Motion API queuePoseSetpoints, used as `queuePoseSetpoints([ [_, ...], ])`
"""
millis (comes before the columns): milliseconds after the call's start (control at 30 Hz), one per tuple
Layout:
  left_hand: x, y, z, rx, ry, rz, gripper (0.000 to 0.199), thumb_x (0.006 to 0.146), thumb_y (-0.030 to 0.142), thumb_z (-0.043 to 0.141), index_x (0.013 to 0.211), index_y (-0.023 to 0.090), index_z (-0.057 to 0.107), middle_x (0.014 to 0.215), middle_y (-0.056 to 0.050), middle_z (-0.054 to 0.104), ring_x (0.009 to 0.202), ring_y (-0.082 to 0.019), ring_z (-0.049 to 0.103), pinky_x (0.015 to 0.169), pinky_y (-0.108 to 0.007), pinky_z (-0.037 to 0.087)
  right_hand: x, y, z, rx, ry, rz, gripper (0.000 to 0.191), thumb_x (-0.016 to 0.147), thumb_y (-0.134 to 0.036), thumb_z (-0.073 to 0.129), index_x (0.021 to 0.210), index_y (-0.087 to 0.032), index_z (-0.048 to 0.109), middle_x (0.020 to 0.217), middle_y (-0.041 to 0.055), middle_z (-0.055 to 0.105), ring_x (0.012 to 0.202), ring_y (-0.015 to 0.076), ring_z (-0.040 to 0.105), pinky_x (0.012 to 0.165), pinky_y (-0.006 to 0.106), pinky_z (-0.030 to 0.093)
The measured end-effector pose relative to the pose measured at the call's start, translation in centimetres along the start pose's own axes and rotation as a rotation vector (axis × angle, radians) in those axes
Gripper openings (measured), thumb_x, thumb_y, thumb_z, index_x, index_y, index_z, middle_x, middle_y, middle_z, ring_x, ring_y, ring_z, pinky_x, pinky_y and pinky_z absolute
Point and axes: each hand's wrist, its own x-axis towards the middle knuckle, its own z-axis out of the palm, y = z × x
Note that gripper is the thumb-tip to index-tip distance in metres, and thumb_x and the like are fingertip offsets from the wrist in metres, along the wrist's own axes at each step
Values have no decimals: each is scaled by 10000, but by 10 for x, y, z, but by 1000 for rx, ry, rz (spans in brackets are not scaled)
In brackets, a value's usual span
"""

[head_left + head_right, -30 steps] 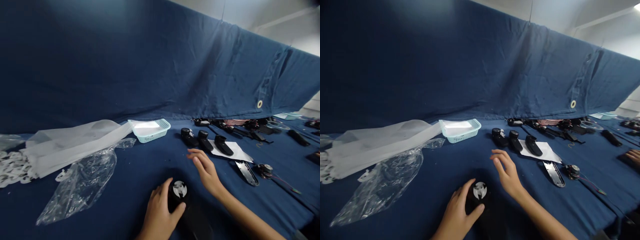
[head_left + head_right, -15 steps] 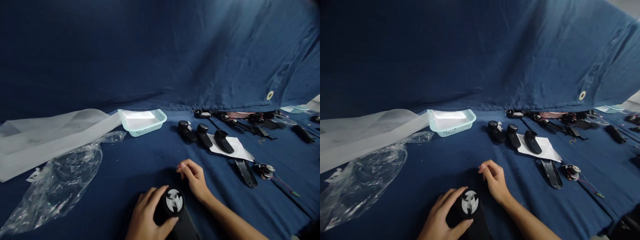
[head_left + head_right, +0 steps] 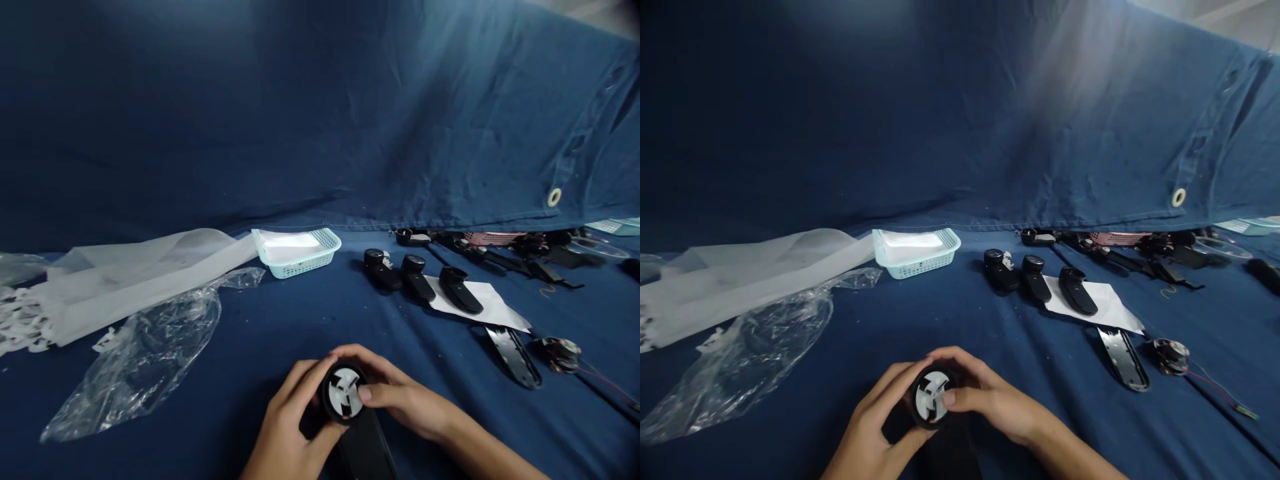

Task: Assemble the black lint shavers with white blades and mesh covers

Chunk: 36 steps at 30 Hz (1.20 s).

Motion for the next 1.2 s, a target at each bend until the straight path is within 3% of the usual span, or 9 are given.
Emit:
queuePoseSetpoints([
  [233,-6,9,-1,15,10,30,697,853,147,624,1425,438,353,1276,-2,537,1133,-179,585,971,-298,517,-5,2,4,-54,-24,-72,483,797,-281,730,1258,-291,588,1204,18,622,1132,213,530,982,340,363],
  [400,-7,8,0,58,13,70,712,865,171,613,1458,425,312,1288,-17,531,1137,-187,584,967,-305,523,-6,1,6,-90,19,-107,391,854,-326,659,1234,-252,606,1211,44,623,1143,235,525,976,357,366],
  [867,-3,11,-1,95,-5,102,727,843,143,595,1457,410,314,1290,-32,556,1134,-211,610,969,-355,549,-7,-1,11,-122,64,-97,364,848,-299,676,1206,-264,617,1172,32,636,1079,225,558,933,351,412],
  [1000,-8,4,3,192,23,100,726,840,171,596,1469,366,290,1308,-52,570,1134,-229,624,948,-369,566,-6,-1,13,-131,90,-86,347,860,-298,665,1203,-273,625,1129,25,643,1061,218,558,929,346,409],
  [1100,-12,-4,8,303,96,173,723,862,217,576,1489,305,227,1310,-94,586,1094,-242,653,888,-368,595,-7,4,11,-138,142,-53,318,866,-333,653,1175,-258,641,1097,28,643,1044,218,545,919,337,390],
  [1200,-13,-8,10,390,119,292,606,899,210,525,1449,277,280,1298,-105,604,1076,-230,670,868,-344,601,-7,10,9,-70,189,-6,337,867,-376,637,1181,-253,635,1099,32,635,1026,218,535,891,329,381],
])
